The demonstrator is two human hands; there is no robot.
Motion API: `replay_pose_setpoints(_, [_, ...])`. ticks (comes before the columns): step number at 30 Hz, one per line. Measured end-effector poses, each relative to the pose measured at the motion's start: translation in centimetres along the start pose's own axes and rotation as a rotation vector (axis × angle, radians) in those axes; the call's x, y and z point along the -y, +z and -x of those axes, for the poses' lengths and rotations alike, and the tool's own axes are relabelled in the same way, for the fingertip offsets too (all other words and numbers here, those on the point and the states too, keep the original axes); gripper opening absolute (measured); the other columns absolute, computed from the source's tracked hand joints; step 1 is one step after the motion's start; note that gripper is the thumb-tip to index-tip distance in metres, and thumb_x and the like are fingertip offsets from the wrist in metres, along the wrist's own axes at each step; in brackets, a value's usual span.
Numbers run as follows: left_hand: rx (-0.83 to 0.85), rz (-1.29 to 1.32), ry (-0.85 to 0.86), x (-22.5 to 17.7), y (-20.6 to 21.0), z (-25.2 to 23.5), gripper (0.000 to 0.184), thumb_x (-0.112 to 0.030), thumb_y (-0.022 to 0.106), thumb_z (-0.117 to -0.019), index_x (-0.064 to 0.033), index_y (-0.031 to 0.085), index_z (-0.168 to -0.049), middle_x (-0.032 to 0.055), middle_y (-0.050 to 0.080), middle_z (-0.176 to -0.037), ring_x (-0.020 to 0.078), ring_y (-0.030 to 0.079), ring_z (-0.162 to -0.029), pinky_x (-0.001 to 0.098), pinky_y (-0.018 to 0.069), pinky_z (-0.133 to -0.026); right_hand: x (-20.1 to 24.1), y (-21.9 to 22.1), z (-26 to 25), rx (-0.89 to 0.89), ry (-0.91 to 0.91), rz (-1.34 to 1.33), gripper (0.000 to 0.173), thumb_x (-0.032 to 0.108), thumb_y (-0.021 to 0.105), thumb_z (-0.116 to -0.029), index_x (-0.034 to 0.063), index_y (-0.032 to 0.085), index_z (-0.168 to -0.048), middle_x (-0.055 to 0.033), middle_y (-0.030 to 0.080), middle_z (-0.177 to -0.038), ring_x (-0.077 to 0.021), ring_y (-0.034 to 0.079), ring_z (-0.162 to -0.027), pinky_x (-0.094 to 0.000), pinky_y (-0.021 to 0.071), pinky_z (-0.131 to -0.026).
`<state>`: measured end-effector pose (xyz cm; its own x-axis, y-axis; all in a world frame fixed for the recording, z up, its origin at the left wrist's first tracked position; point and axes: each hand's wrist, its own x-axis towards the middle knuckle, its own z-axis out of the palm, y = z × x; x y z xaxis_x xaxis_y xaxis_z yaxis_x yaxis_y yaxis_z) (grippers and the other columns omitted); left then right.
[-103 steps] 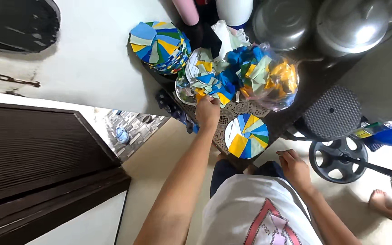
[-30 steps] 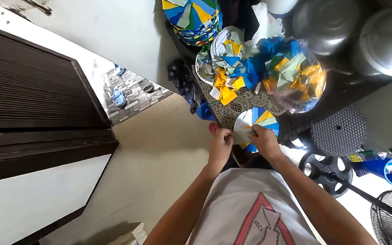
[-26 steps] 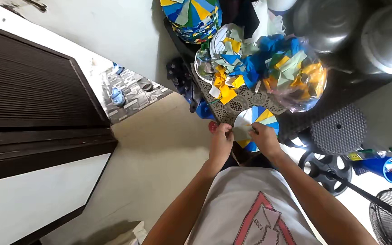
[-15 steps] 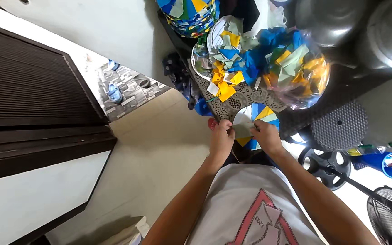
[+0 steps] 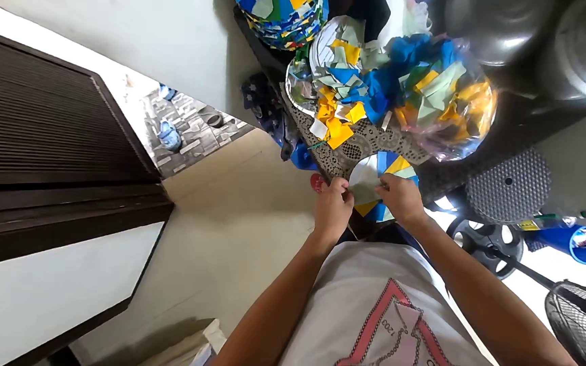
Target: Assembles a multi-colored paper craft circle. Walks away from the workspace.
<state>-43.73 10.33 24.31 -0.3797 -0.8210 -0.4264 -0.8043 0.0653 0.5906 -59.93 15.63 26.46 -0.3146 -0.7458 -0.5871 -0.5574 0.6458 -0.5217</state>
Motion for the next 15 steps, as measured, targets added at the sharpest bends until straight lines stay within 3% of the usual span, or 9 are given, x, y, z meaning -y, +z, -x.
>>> replay_pose_setpoints(8, [-0.064,0.115,-0.034,2.8,-0.4,1.9,0.027,-0.008,0.057,-0.0989,0.004,0.064,-0.122,0.019,0.07,-0.113,0.0259,0.069,-0.097,0.041,0.0562,-0.087,0.1,-0.1,0.0,-0.002,-0.007,0.039,0.02,0.019,0.064,-0.1023,0.0007,0.071,-0.105,-0.0192,0.072,-0.092,-0.0374,0.071,-0.087,-0.059,0.0546,-0.081])
replay_pose_setpoints(13, [-0.14,0.047,0.166,4.5,0.3,3.2,0.029,-0.003,0.055,-0.0939,0.0021,0.07,-0.118,0.0206,0.07,-0.113,0.0301,0.07,-0.087,0.0453,0.0573,-0.077,0.1,0.0,0.1,-0.004,-0.012,0.043,0.02,0.02,0.064,-0.1024,0.0007,0.07,-0.104,-0.0186,0.072,-0.089,-0.0366,0.071,-0.086,-0.0582,0.0546,-0.081])
replay_pose_setpoints(15, [-0.158,0.025,0.247,4.6,0.6,3.5,0.031,-0.002,0.054,-0.0923,-0.0004,0.072,-0.118,0.0221,0.069,-0.116,0.0336,0.07,-0.092,0.0482,0.0577,-0.078,0.1,0.0,0.1,-0.003,-0.012,0.048,0.02,0.02,0.064,-0.1023,0.0007,0.071,-0.103,-0.0186,0.072,-0.089,-0.0368,0.071,-0.086,-0.0584,0.0544,-0.08])
